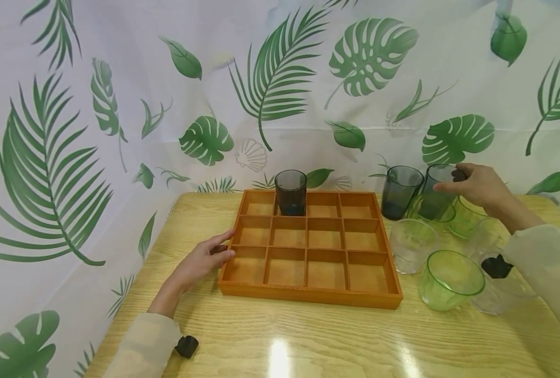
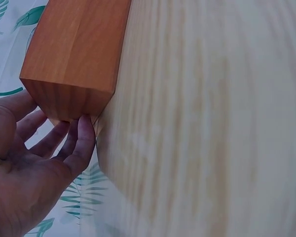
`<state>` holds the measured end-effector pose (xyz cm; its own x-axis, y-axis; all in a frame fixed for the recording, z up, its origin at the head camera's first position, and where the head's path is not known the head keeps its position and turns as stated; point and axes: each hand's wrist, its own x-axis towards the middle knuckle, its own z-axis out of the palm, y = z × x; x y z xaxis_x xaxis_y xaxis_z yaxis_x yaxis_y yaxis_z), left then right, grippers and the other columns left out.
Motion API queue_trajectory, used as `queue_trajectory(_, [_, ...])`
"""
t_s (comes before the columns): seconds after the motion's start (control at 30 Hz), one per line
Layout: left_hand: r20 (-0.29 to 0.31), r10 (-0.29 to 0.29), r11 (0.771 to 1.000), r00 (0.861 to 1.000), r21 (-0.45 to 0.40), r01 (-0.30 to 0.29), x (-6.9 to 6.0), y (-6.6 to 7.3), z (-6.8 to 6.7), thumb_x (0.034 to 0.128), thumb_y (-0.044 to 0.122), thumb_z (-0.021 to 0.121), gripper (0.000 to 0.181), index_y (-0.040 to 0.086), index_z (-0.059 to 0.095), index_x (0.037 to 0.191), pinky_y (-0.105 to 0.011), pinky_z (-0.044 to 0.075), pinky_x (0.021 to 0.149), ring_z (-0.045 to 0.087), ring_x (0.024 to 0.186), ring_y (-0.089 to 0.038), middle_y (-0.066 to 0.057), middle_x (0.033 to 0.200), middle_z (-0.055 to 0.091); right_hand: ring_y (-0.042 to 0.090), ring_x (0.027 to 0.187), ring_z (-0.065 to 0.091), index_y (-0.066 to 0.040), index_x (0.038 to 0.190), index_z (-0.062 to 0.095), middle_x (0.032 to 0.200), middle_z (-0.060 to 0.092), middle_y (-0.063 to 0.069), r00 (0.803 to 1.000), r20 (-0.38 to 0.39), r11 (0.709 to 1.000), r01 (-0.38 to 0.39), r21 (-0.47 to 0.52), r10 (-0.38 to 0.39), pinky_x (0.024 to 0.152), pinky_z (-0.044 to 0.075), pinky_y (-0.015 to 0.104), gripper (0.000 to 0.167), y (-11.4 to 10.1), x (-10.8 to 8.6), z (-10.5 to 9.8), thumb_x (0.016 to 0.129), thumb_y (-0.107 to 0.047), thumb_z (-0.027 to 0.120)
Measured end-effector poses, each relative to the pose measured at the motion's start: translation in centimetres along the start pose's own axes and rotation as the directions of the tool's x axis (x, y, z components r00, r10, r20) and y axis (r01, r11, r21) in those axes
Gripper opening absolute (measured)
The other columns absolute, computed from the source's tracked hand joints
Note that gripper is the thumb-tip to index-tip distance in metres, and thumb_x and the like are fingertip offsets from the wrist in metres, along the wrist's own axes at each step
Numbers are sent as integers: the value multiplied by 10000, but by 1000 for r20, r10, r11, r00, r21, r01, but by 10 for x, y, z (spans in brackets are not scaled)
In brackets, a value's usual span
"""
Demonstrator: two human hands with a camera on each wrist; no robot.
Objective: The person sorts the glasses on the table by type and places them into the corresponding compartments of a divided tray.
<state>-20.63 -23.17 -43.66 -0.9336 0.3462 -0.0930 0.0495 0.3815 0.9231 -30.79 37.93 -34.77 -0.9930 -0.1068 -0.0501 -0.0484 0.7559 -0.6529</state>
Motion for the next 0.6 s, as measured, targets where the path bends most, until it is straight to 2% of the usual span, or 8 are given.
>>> queue_trajectory(0.03, [0,-2,1000,1000,-4,2,0,0,0,1073,201,592,635,102,315,1635,-498,439,1103,420,1428,-397,-171,1673,269,484,1124,520,170,1514,293,1234,476,397,1000,-23,1000,4,-4,-4,894,503,522,903,-1,-1,0,991,-446,696])
queue_trajectory(0.07, [0,-3,1000,1000,-5,3,0,0,0,1072,201,593,636,103,313,1635,-495,442,1100,424,1425,-396,-172,1672,270,416,1022,534,167,1505,316,1198,485,358,999,-45,1000,9,-10,-9,815,506,447,890,-2,-1,1,988,-449,699])
queue_trajectory(0.17, [2,-3,1000,1000,-5,3,0,0,0,1073,203,593,638,105,311,1636,-486,456,1089,442,1412,-390,-172,1670,274,266,840,455,142,1497,360,1119,511,258,994,-105,1000,22,-21,-24,634,402,304,879,-5,-3,-1,976,-478,702])
queue_trajectory(0.2, [2,-3,1000,1000,-6,3,0,0,0,1072,203,594,639,106,310,1637,-485,457,1089,443,1413,-391,-172,1671,273,284,852,487,132,1513,347,1154,526,285,993,-117,1000,25,-12,-26,633,403,295,891,-7,-4,-2,975,-484,699])
queue_trajectory(0.27, [2,-2,1000,1000,-7,2,-1,0,0,1072,203,594,640,106,310,1637,-488,456,1089,442,1414,-393,-171,1671,273,321,989,474,128,1583,218,1347,459,292,990,-138,1000,28,-11,-29,659,412,265,997,-11,-7,-5,975,-509,685])
queue_trajectory(0.4, [2,0,1000,1000,-12,0,-1,0,0,1071,202,596,643,102,307,1637,-493,453,1091,438,1416,-395,-173,1671,270,274,1073,476,92,1599,229,1429,417,308,979,-201,999,37,25,-31,646,422,170,982,-21,-11,-11,974,-521,674])
queue_trajectory(0.5, [2,-2,1000,1000,-11,2,0,0,0,1071,203,597,643,104,308,1637,-489,460,1086,444,1409,-393,-177,1668,275,119,1006,454,70,1605,246,1387,441,245,962,-270,998,43,51,-28,632,403,117,961,-28,-15,-15,972,-510,678])
queue_trajectory(0.6, [-1,-6,1000,1000,-11,6,0,0,0,1069,203,601,645,106,311,1636,-485,460,1087,444,1410,-391,-179,1667,278,21,958,432,54,1593,301,1280,480,120,941,-338,997,45,63,-21,689,398,137,919,-36,-19,-18,971,-507,676])
